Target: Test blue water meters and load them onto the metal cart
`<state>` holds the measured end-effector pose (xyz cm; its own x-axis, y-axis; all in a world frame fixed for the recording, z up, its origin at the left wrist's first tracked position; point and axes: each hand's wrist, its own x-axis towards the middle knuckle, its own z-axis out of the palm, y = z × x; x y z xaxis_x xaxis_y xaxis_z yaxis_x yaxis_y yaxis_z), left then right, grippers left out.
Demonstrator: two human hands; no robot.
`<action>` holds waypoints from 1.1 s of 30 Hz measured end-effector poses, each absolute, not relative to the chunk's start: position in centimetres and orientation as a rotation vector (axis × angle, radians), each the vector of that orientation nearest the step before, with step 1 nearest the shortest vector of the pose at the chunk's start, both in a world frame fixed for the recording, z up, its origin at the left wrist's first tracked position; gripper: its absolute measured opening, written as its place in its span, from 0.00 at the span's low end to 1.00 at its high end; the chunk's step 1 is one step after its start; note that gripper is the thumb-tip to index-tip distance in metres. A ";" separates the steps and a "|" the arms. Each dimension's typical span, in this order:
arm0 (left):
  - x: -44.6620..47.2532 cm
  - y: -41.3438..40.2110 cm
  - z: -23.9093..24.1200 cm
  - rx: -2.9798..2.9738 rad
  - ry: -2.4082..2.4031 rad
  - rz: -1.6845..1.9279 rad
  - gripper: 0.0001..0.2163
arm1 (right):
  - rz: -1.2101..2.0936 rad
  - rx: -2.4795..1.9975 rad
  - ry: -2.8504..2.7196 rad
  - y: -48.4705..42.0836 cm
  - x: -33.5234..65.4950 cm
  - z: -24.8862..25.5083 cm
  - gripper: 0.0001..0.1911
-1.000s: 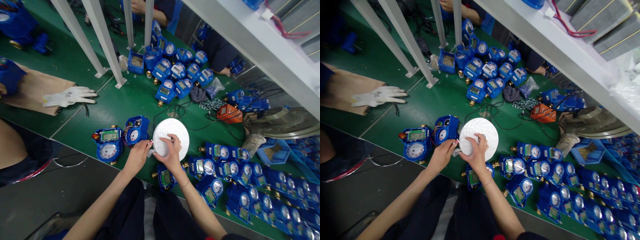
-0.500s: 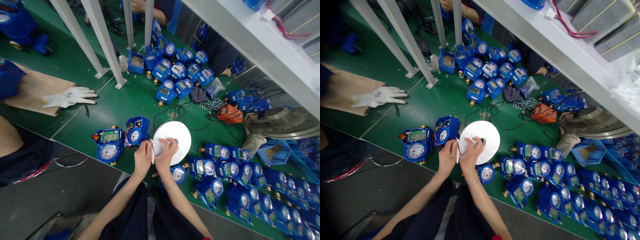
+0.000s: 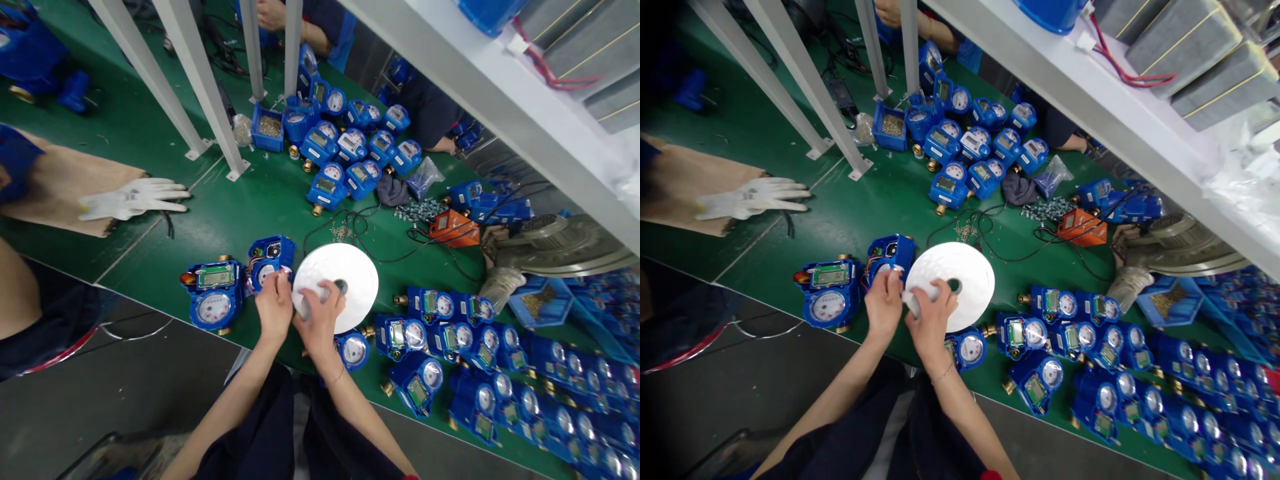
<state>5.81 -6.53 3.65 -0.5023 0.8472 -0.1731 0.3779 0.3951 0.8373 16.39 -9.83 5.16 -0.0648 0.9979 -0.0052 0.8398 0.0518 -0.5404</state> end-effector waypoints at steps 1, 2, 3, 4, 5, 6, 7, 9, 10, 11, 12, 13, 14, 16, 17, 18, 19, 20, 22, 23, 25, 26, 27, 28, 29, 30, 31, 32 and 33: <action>5.2 -5.8 3.9 1.012 2.080 1.064 0.14 | 0.613 -1.834 -2.001 -10.3 16.5 5.0 0.25; 4.7 -5.1 4.2 0.991 2.069 1.108 0.14 | 0.627 -1.836 -2.019 -10.6 16.7 4.9 0.26; 4.4 -4.6 4.4 0.979 2.018 1.143 0.14 | 0.614 -1.857 -2.016 -10.5 17.2 4.8 0.27; 4.1 -4.3 4.5 0.968 1.936 1.167 0.13 | 0.575 -1.891 -2.000 -10.1 17.8 4.8 0.27; 4.0 -4.1 4.5 0.953 1.842 1.176 0.13 | 0.519 -1.927 -1.985 -9.3 18.6 4.7 0.27; 3.9 -4.2 4.4 0.932 1.763 1.181 0.12 | 0.458 -1.961 -1.978 -8.3 19.6 4.6 0.26; 3.9 -4.3 4.3 0.912 1.712 1.187 0.12 | 0.406 -1.986 -1.983 -7.1 20.6 4.4 0.26; 3.7 -4.8 3.9 0.889 1.676 1.193 0.11 | 0.359 -2.020 -2.015 -4.9 22.6 3.4 0.25; 3.5 -5.1 3.7 0.879 1.681 1.193 0.11 | 0.374 -2.029 -2.041 -4.1 23.5 2.6 0.25; 3.3 -5.2 3.5 0.867 1.692 1.198 0.11 | 0.406 -2.038 -2.070 -3.5 24.3 1.8 0.25; 3.0 -5.3 3.4 0.848 1.700 1.213 0.11 | 0.448 -2.045 -2.100 -3.2 24.9 0.8 0.25; 2.6 -5.3 3.3 0.820 1.699 1.241 0.11 | 0.489 -2.051 -2.128 -3.1 25.3 -0.1 0.24; 2.3 -5.2 3.3 0.784 1.687 1.281 0.11 | 0.515 -2.056 -2.152 -3.2 25.4 -0.8 0.23; 1.7 -5.0 3.4 0.688 1.634 1.396 0.10 | 0.514 -2.068 -2.178 -3.4 25.0 -1.6 0.17; 1.5 -4.8 3.4 0.631 1.601 1.465 0.09 | 0.502 -2.065 -2.176 -3.6 24.3 -1.7 0.15; 1.3 -4.6 3.4 0.575 1.575 1.531 0.08 | 0.504 -2.047 -2.158 -3.6 23.3 -1.6 0.14; 1.1 -4.5 3.4 0.524 1.558 1.592 0.07 | 0.532 -2.010 -2.124 -3.5 22.0 -1.3 0.15; 1.0 -4.4 3.3 0.482 1.550 1.646 0.07 | 0.591 -1.954 -2.079 -3.4 20.4 -1.1 0.18; 0.6 -4.2 3.0 0.420 1.556 1.714 0.07 | 0.744 -1.816 -1.979 -2.9 16.6 -0.7 0.27; 0.4 -4.2 2.9 0.401 1.564 1.729 0.08 | 0.815 -1.758 -1.929 -2.5 14.8 -0.7 0.33; 0.0 -4.2 2.7 0.395 1.579 1.725 0.08 | 0.947 -1.703 -1.830 -1.8 11.7 -1.1 0.45; -0.2 -4.2 2.7 0.413 1.591 1.702 0.08 | 1.023 -1.699 -1.778 -1.4 10.7 -1.4 0.49; -0.5 -4.2 2.8 0.438 1.604 1.674 0.08 | 1.109 -1.687 -1.727 -1.1 10.2 -1.8 0.51; -0.7 -4.1 2.8 0.465 1.615 1.642 0.08 | 1.201 -1.657 -1.680 -0.8 10.1 -2.1 0.52; -0.9 -4.1 2.9 0.493 1.623 1.611 0.07 | 1.290 -1.604 -1.636 -0.6 10.5 -2.4 0.51; -1.1 -4.0 2.9 0.518 1.629 1.584 0.07 | 1.370 -1.533 -1.594 -0.4 11.2 -2.6 0.51; -1.2 -3.9 2.9 0.541 1.631 1.561 0.07 | 1.441 -1.457 -1.554 -0.3 12.2 -2.7 0.50; -1.3 -3.7 2.8 0.565 1.629 1.537 0.08 | 1.506 -1.388 -1.514 -0.2 13.2 -2.6 0.50; -1.3 -3.5 2.7 0.595 1.631 1.510 0.08 | 1.567 -1.337 -1.476 -0.2 14.2 -2.5 0.50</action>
